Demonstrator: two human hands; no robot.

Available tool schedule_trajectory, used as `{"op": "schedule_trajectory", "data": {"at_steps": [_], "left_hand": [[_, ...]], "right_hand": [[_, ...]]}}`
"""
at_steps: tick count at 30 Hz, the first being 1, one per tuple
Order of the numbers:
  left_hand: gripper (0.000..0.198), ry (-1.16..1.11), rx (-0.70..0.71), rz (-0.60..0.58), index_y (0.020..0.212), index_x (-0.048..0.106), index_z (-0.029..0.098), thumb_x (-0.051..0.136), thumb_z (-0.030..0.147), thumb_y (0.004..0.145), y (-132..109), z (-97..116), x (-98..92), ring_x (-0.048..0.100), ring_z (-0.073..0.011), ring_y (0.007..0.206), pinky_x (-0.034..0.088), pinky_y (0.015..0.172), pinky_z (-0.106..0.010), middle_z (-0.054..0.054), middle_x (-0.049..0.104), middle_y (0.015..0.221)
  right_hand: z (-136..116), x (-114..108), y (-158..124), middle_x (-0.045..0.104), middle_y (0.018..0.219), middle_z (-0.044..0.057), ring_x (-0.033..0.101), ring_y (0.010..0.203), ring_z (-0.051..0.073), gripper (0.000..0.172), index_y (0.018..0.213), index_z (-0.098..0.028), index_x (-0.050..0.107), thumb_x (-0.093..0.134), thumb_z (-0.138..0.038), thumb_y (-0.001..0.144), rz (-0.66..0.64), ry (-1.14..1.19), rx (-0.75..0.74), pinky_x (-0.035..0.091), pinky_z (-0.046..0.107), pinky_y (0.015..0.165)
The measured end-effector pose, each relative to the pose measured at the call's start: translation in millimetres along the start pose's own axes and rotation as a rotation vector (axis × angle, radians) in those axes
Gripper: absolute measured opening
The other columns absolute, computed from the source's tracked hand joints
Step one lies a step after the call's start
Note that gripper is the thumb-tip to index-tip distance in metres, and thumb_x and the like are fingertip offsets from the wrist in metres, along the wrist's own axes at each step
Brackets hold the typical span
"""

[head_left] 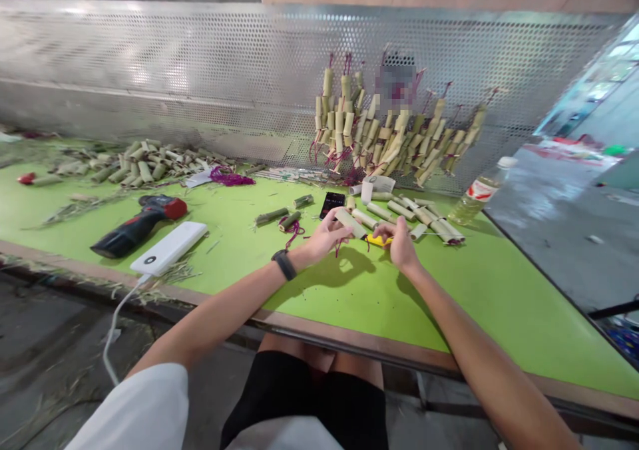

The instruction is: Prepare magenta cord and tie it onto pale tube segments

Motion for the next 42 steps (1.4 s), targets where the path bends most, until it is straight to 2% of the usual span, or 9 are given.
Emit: {"op": "schedule_trajectory", "data": {"at_steps": [4, 7, 11, 14, 17, 22, 27, 34, 42], "left_hand": [[0.046, 0.157, 0.138, -0.104, 0.106, 0.056, 0.021, 0.091, 0.022, 0.075, -1.2, 4.8, 1.5, 0.073, -0.0188, 0.105, 0.056, 0.090, -0.030, -0.008, 0.074, 0.122], [0.043, 0.194, 0.167, -0.121, 0.100, 0.058, 0.020, 0.092, 0.025, 0.074, 0.1, 5.0, 0.4, 0.073, -0.0201, 0.110, 0.057, 0.094, -0.031, -0.009, 0.072, 0.129], [0.046, 0.208, 0.121, -0.047, 0.106, 0.060, 0.020, 0.091, 0.032, 0.075, 3.2, 1.4, -6.5, 0.076, -0.0163, 0.085, 0.054, 0.061, -0.021, -0.008, 0.075, 0.116], [0.050, 0.150, 0.057, 0.027, 0.109, 0.059, 0.019, 0.092, 0.035, 0.074, 6.2, -1.5, -12.3, 0.073, -0.0141, 0.071, 0.043, 0.046, -0.017, -0.005, 0.075, 0.096], [0.050, 0.097, 0.049, 0.073, 0.102, 0.057, 0.019, 0.094, 0.031, 0.070, 8.3, -1.1, -16.1, 0.074, -0.0141, 0.076, 0.049, 0.054, -0.017, -0.004, 0.074, 0.094], [0.045, 0.312, 0.120, 0.042, 0.095, 0.055, 0.018, 0.092, 0.030, 0.073, 9.4, 2.3, -18.5, 0.073, -0.0152, 0.085, 0.056, 0.077, -0.026, -0.002, 0.071, 0.097], [0.052, 0.517, 0.197, -0.001, 0.123, 0.065, 0.017, 0.087, 0.030, 0.079, 7.4, 7.8, -16.1, 0.069, -0.0214, 0.103, 0.054, 0.093, -0.036, -0.011, 0.068, 0.120], [0.018, 0.745, 0.405, -0.030, 0.105, 0.073, 0.022, 0.075, 0.030, 0.089, -1.0, 18.5, -10.5, 0.065, -0.0231, 0.096, 0.054, 0.094, -0.040, -0.008, 0.071, 0.100], [0.014, 0.866, 0.546, -0.063, 0.104, 0.074, 0.025, 0.068, 0.024, 0.091, 1.8, 19.3, -19.1, 0.065, -0.0290, 0.124, 0.047, 0.113, -0.050, -0.012, 0.074, 0.127]], "right_hand": [[-1.6, -12.1, 4.8, 0.037, 0.044, -0.001, 0.037, 0.042, 0.014, 0.090, 0.061, -0.023, 0.063, 0.015, -0.094, 0.090, 0.115, 0.043, 0.024, 0.031, 0.030, 0.045], [-6.5, -15.8, 5.5, 0.066, 0.063, 0.007, 0.056, 0.049, 0.015, 0.079, 0.074, -0.020, 0.071, 0.041, -0.091, 0.089, 0.166, 0.061, 0.021, 0.042, 0.029, 0.048], [-14.3, -9.8, 2.3, 0.076, 0.127, 0.016, 0.078, 0.092, 0.025, 0.058, 0.124, -0.020, 0.074, 0.070, -0.066, 0.089, 0.042, 0.040, -0.112, 0.061, 0.035, 0.071], [-16.5, -6.9, 1.2, 0.068, 0.144, 0.014, 0.075, 0.114, 0.029, 0.050, 0.136, -0.023, 0.070, 0.067, -0.049, 0.093, -0.030, 0.070, -0.177, 0.064, 0.040, 0.085], [-12.9, -6.9, 4.4, 0.073, 0.138, 0.010, 0.075, 0.117, 0.030, 0.041, 0.127, -0.026, 0.074, 0.064, -0.044, 0.091, -0.066, 0.228, -0.073, 0.064, 0.043, 0.087], [-8.2, -8.0, 8.5, 0.081, 0.109, 0.009, 0.079, 0.089, 0.024, 0.042, 0.107, -0.025, 0.073, 0.072, -0.060, 0.084, 0.005, 0.330, 0.068, 0.066, 0.039, 0.077], [-14.9, -4.3, 2.6, 0.080, 0.109, 0.007, 0.064, 0.054, 0.012, 0.054, 0.114, -0.025, 0.063, 0.076, -0.066, 0.081, -0.017, 0.293, 0.102, 0.053, 0.026, 0.048], [-38.6, -2.4, -7.6, 0.069, 0.079, 0.003, 0.041, 0.048, 0.009, 0.047, 0.098, -0.021, 0.067, 0.070, -0.067, 0.087, -0.128, 0.125, -0.059, 0.033, 0.025, 0.042], [-59.0, 8.9, -28.5, 0.057, 0.059, 0.001, 0.044, 0.051, 0.015, 0.035, 0.094, -0.023, 0.073, 0.054, -0.052, 0.100, -0.117, -0.367, -0.400, 0.033, 0.031, 0.052]]}}
Point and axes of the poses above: each hand's wrist, its own y-axis towards the middle knuckle, its own x-axis out of the palm, z = x × y, the point moved 3 cm from there along y, towards the middle knuckle
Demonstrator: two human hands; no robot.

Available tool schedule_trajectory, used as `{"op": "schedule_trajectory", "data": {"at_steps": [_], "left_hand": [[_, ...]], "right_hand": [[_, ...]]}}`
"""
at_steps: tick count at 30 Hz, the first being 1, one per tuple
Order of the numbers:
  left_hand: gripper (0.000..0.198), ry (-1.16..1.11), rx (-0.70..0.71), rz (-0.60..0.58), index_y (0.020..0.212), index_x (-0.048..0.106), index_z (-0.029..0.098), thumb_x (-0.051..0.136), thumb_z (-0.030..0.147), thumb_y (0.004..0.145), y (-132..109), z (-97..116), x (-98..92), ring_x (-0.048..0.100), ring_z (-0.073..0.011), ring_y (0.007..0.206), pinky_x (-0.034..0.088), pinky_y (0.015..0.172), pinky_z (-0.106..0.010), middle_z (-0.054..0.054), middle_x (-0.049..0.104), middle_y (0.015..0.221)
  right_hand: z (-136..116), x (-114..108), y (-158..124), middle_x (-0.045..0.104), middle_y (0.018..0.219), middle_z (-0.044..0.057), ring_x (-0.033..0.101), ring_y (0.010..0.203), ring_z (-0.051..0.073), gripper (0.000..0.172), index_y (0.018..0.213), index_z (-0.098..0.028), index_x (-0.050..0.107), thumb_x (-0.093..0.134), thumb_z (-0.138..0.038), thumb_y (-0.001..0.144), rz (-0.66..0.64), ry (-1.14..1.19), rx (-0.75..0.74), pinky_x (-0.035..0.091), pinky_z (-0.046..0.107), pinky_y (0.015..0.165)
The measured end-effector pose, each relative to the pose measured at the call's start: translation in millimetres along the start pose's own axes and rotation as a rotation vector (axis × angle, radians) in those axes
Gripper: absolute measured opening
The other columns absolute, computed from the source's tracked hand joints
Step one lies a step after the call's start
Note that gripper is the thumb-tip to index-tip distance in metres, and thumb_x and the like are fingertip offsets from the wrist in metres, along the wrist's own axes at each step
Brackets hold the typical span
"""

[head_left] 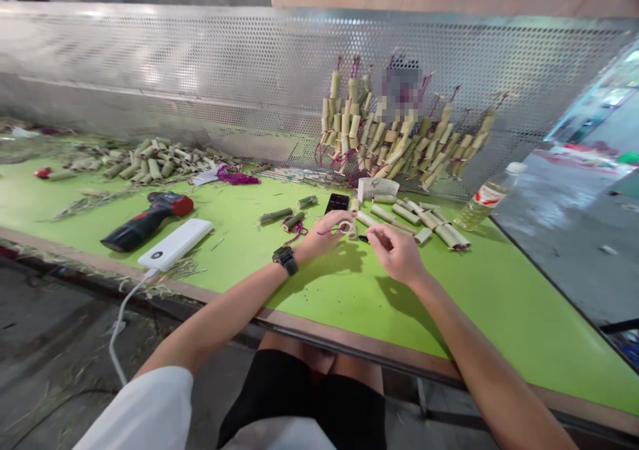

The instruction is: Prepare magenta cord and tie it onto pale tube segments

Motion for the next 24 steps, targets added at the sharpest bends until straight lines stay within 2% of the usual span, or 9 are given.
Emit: {"op": "schedule_trajectory", "data": {"at_steps": [4, 9, 13, 18, 21, 24], "left_hand": [[0.019, 0.050, 0.001, -0.006, 0.104, 0.073, 0.025, 0.064, 0.016, 0.090, 0.0, -1.6, 0.7, 0.065, -0.0297, 0.124, 0.047, 0.111, -0.052, -0.013, 0.074, 0.127], [0.023, 0.085, -0.052, 0.029, 0.104, 0.075, 0.025, 0.064, 0.013, 0.088, -1.1, -3.2, 1.1, 0.065, -0.0302, 0.121, 0.049, 0.108, -0.051, -0.013, 0.075, 0.125], [0.027, 0.140, -0.011, 0.028, 0.106, 0.074, 0.023, 0.065, 0.008, 0.086, -1.5, -6.7, 0.7, 0.066, -0.0286, 0.119, 0.052, 0.105, -0.048, -0.012, 0.075, 0.123], [0.028, 0.230, 0.168, 0.060, 0.107, 0.071, 0.020, 0.065, 0.003, 0.086, -2.3, -16.1, 0.9, 0.070, -0.0238, 0.111, 0.057, 0.096, -0.040, -0.010, 0.077, 0.117], [0.027, 0.276, 0.250, 0.072, 0.109, 0.069, 0.019, 0.063, 0.003, 0.088, -2.9, -18.1, 1.2, 0.072, -0.0224, 0.110, 0.059, 0.094, -0.039, -0.011, 0.077, 0.117], [0.027, 0.300, 0.284, 0.061, 0.109, 0.068, 0.018, 0.062, 0.002, 0.089, -3.0, -17.2, 1.2, 0.072, -0.0222, 0.111, 0.060, 0.093, -0.038, -0.011, 0.077, 0.117]], "right_hand": [[-3.4, 2.2, -1.5, 0.072, 0.075, 0.006, 0.059, 0.062, 0.018, 0.032, 0.100, -0.023, 0.075, 0.050, -0.042, 0.103, 0.053, -0.226, -0.080, 0.039, 0.030, 0.058], [-9.1, 2.3, -2.9, 0.079, 0.090, 0.009, 0.069, 0.077, 0.021, 0.033, 0.101, -0.023, 0.076, 0.046, -0.036, 0.107, 0.106, -0.341, -0.120, 0.043, 0.030, 0.061], [-18.8, 5.2, -5.1, 0.080, 0.086, 0.008, 0.071, 0.074, 0.019, 0.035, 0.101, -0.023, 0.079, 0.046, -0.030, 0.109, 0.108, -0.453, -0.200, 0.044, 0.028, 0.057], [-24.2, 12.2, -8.7, 0.078, 0.074, 0.003, 0.067, 0.063, 0.013, 0.029, 0.100, -0.020, 0.081, 0.052, -0.017, 0.106, 0.186, -0.553, -0.354, 0.039, 0.023, 0.049], [-27.1, 15.9, -12.1, 0.079, 0.078, 0.002, 0.068, 0.067, 0.012, 0.026, 0.101, -0.016, 0.080, 0.055, -0.011, 0.104, 0.259, -0.629, -0.464, 0.041, 0.023, 0.054], [-32.1, 18.5, -15.0, 0.079, 0.079, 0.002, 0.066, 0.068, 0.012, 0.023, 0.099, -0.015, 0.080, 0.057, -0.012, 0.103, 0.287, -0.711, -0.509, 0.040, 0.025, 0.058]]}}
Point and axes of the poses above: each hand's wrist, its own y-axis towards the middle knuckle, its own x-axis out of the palm, z = x × y, the point moved 3 cm from there along y, towards the middle knuckle
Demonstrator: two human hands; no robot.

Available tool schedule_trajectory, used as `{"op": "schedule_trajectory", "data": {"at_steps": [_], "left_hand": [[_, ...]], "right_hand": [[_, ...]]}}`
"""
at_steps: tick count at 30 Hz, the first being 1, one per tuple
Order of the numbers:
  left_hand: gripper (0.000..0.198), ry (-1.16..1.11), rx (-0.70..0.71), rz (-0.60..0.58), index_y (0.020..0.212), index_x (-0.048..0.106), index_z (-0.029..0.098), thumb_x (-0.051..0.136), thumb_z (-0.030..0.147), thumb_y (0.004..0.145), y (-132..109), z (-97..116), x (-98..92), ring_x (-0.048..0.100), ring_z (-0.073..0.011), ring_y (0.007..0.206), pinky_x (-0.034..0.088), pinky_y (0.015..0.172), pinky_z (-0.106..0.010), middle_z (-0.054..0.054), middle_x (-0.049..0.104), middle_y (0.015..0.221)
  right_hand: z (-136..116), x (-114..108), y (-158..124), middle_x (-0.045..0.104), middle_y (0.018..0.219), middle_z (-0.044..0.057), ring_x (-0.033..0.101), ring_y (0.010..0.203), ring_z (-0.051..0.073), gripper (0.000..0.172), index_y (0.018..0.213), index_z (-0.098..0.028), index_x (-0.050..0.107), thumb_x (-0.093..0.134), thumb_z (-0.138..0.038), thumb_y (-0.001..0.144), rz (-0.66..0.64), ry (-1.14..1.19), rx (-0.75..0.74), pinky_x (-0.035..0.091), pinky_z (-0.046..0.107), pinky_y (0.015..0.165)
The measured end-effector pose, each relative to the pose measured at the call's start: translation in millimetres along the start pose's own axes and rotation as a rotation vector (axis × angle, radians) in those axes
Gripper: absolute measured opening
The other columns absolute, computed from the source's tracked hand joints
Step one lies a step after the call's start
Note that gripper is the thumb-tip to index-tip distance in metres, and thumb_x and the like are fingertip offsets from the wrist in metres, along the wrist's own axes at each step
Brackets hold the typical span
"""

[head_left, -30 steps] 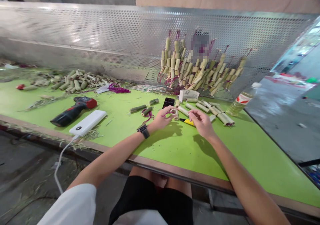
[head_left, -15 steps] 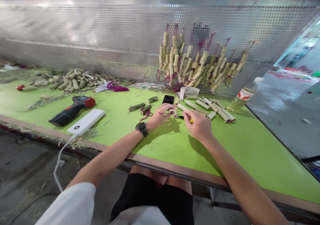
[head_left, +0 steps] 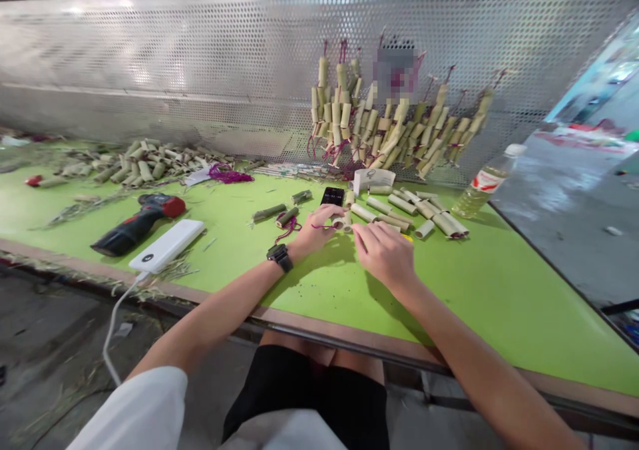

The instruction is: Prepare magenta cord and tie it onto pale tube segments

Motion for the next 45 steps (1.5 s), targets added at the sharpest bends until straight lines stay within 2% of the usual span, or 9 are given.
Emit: {"op": "schedule_trajectory", "data": {"at_steps": [8, 12, 16, 20, 26, 32, 35, 39, 45], "left_hand": [[0.021, 0.050, -0.016, 0.021, 0.108, 0.068, 0.017, 0.064, 0.004, 0.092, -0.9, 0.5, -0.7, 0.073, -0.0211, 0.106, 0.060, 0.091, -0.037, -0.010, 0.078, 0.114], [0.021, 0.102, -0.034, 0.031, 0.110, 0.069, 0.018, 0.067, 0.006, 0.092, -1.3, -0.3, 0.2, 0.073, -0.0210, 0.108, 0.060, 0.092, -0.038, -0.009, 0.078, 0.115], [0.015, 0.104, 0.049, 0.044, 0.107, 0.073, 0.017, 0.068, 0.011, 0.095, 0.1, 1.4, 0.6, 0.074, -0.0226, 0.111, 0.061, 0.095, -0.041, -0.011, 0.079, 0.114], [0.011, 0.106, 0.103, 0.053, 0.104, 0.075, 0.017, 0.070, 0.014, 0.094, 1.1, 3.4, -1.2, 0.075, -0.0221, 0.104, 0.061, 0.091, -0.040, -0.010, 0.080, 0.109], [0.007, 0.184, 0.059, 0.082, 0.098, 0.075, 0.017, 0.077, 0.021, 0.092, 0.6, 1.4, -4.2, 0.072, -0.0213, 0.095, 0.060, 0.082, -0.035, -0.010, 0.075, 0.103], [0.016, 0.222, 0.061, 0.039, 0.097, 0.074, 0.018, 0.076, 0.034, 0.095, 1.0, 6.2, -7.0, 0.063, -0.0181, 0.088, 0.054, 0.073, -0.030, -0.007, 0.063, 0.099], [0.018, 0.232, 0.067, 0.044, 0.096, 0.073, 0.019, 0.075, 0.037, 0.095, 0.5, 6.2, -7.1, 0.060, -0.0184, 0.086, 0.051, 0.071, -0.031, -0.005, 0.059, 0.095], [0.012, 0.264, 0.029, 0.027, 0.093, 0.073, 0.020, 0.071, 0.030, 0.097, -1.4, 2.7, -5.8, 0.058, -0.0191, 0.080, 0.047, 0.065, -0.032, -0.005, 0.060, 0.088], [0.014, 0.343, -0.051, -0.124, 0.095, 0.072, 0.018, 0.059, 0.020, 0.099, -2.6, 2.0, -4.9, 0.061, -0.0187, 0.081, 0.047, 0.069, -0.030, -0.007, 0.069, 0.091]], "right_hand": [[-13.3, -8.1, 3.4, 0.075, 0.073, 0.001, 0.059, 0.068, 0.013, 0.021, 0.097, -0.015, 0.078, 0.059, -0.012, 0.103, 0.031, -0.043, -0.026, 0.031, 0.029, 0.059], [-18.6, -9.6, 4.2, 0.073, 0.072, 0.002, 0.055, 0.067, 0.014, 0.022, 0.099, -0.016, 0.077, 0.056, -0.012, 0.104, -0.015, -0.079, -0.004, 0.029, 0.032, 0.061], [-23.0, -8.2, 4.2, 0.074, 0.075, 0.003, 0.056, 0.071, 0.015, 0.023, 0.103, -0.015, 0.076, 0.053, -0.010, 0.105, -0.043, -0.100, -0.006, 0.030, 0.032, 0.062], [-23.4, -5.0, 2.6, 0.074, 0.075, 0.002, 0.058, 0.072, 0.015, 0.022, 0.101, -0.014, 0.076, 0.055, -0.010, 0.103, -0.037, -0.101, -0.005, 0.031, 0.031, 0.062], [-22.5, 0.5, 0.4, 0.077, 0.078, 0.004, 0.059, 0.073, 0.015, 0.027, 0.102, -0.015, 0.078, 0.052, -0.009, 0.104, -0.109, -0.042, 0.032, 0.030, 0.031, 0.061], [-26.5, -5.7, 2.3, 0.075, 0.076, 0.003, 0.058, 0.071, 0.015, 0.022, 0.101, -0.013, 0.078, 0.056, -0.010, 0.103, -0.004, -0.085, -0.015, 0.032, 0.030, 0.063], [-26.8, -6.6, 2.7, 0.076, 0.078, 0.004, 0.058, 0.072, 0.015, 0.023, 0.103, -0.012, 0.078, 0.056, -0.009, 0.104, -0.031, -0.077, -0.023, 0.033, 0.030, 0.063], [-27.6, -8.2, 3.1, 0.078, 0.082, 0.006, 0.059, 0.073, 0.014, 0.024, 0.106, -0.011, 0.079, 0.055, -0.009, 0.104, -0.052, -0.066, -0.037, 0.034, 0.030, 0.065], [-29.4, -11.1, 4.2, 0.077, 0.080, 0.005, 0.059, 0.069, 0.014, 0.024, 0.109, -0.012, 0.080, 0.056, -0.008, 0.103, -0.051, -0.074, -0.026, 0.035, 0.031, 0.063]]}}
Point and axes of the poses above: each hand's wrist, its own y-axis towards the middle knuckle, its own x-axis out of the palm, z = x × y, the point moved 3 cm from there along y, towards the middle knuckle
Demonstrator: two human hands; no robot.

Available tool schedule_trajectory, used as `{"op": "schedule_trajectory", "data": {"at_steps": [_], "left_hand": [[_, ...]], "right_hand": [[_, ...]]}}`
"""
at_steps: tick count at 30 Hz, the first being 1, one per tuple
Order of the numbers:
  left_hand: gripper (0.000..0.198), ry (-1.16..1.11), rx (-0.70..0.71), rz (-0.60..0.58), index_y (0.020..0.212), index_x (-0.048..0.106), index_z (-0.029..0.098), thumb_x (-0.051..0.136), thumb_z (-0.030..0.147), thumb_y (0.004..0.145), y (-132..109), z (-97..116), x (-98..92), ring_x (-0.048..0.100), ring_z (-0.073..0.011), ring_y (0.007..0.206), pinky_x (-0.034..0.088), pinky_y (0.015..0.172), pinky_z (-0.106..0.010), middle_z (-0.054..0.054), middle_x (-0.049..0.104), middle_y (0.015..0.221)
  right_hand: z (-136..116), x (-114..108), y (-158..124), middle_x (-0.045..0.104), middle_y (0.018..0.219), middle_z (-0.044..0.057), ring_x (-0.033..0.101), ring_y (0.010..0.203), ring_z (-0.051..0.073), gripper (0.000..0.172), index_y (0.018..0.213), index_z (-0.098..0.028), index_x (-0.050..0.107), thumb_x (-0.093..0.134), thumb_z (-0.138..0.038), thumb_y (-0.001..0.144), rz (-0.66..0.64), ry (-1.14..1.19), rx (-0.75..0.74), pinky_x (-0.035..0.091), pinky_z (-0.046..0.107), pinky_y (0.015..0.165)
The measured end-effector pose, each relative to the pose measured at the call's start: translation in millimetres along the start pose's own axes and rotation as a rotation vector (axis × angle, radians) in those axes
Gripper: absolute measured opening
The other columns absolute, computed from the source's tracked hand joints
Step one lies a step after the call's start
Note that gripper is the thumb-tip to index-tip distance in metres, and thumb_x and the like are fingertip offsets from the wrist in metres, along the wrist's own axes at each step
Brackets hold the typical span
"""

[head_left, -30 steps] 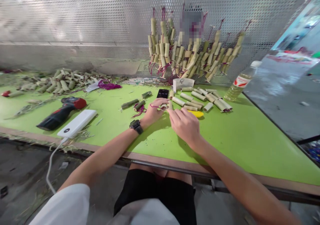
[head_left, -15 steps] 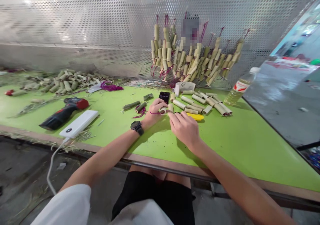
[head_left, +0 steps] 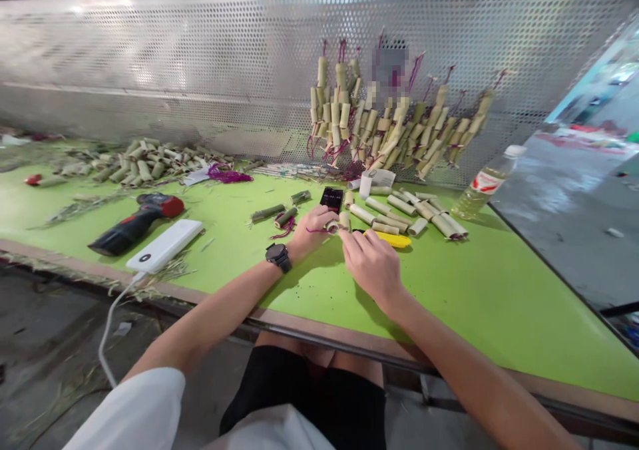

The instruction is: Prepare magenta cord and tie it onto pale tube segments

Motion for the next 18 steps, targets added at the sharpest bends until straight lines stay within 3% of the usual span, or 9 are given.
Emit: {"op": "schedule_trajectory", "data": {"at_steps": [10, 18], "left_hand": [[0.009, 0.099, -0.072, 0.005, 0.090, 0.067, 0.018, 0.064, 0.021, 0.097, -0.9, -2.4, 0.9, 0.059, -0.0183, 0.078, 0.036, 0.061, -0.028, -0.005, 0.070, 0.087], [0.008, 0.135, -0.059, 0.026, 0.090, 0.068, 0.018, 0.064, 0.019, 0.097, -1.1, -2.4, -0.3, 0.060, -0.0182, 0.079, 0.037, 0.061, -0.028, -0.005, 0.070, 0.087]], "right_hand": [[-2.7, 2.7, -2.5, 0.076, 0.078, 0.005, 0.059, 0.071, 0.015, 0.021, 0.106, -0.013, 0.079, 0.059, -0.008, 0.102, 0.023, -0.046, 0.023, 0.033, 0.031, 0.061], [-3.7, 2.0, -2.7, 0.076, 0.080, 0.005, 0.058, 0.072, 0.015, 0.022, 0.108, -0.014, 0.078, 0.056, -0.010, 0.104, -0.017, -0.052, 0.049, 0.031, 0.033, 0.062]]}}
Point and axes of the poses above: each hand's wrist, its own y-axis towards the middle knuckle, its own x-axis out of the palm, z = x × y, the point moved 3 cm from there along y, towards the middle knuckle
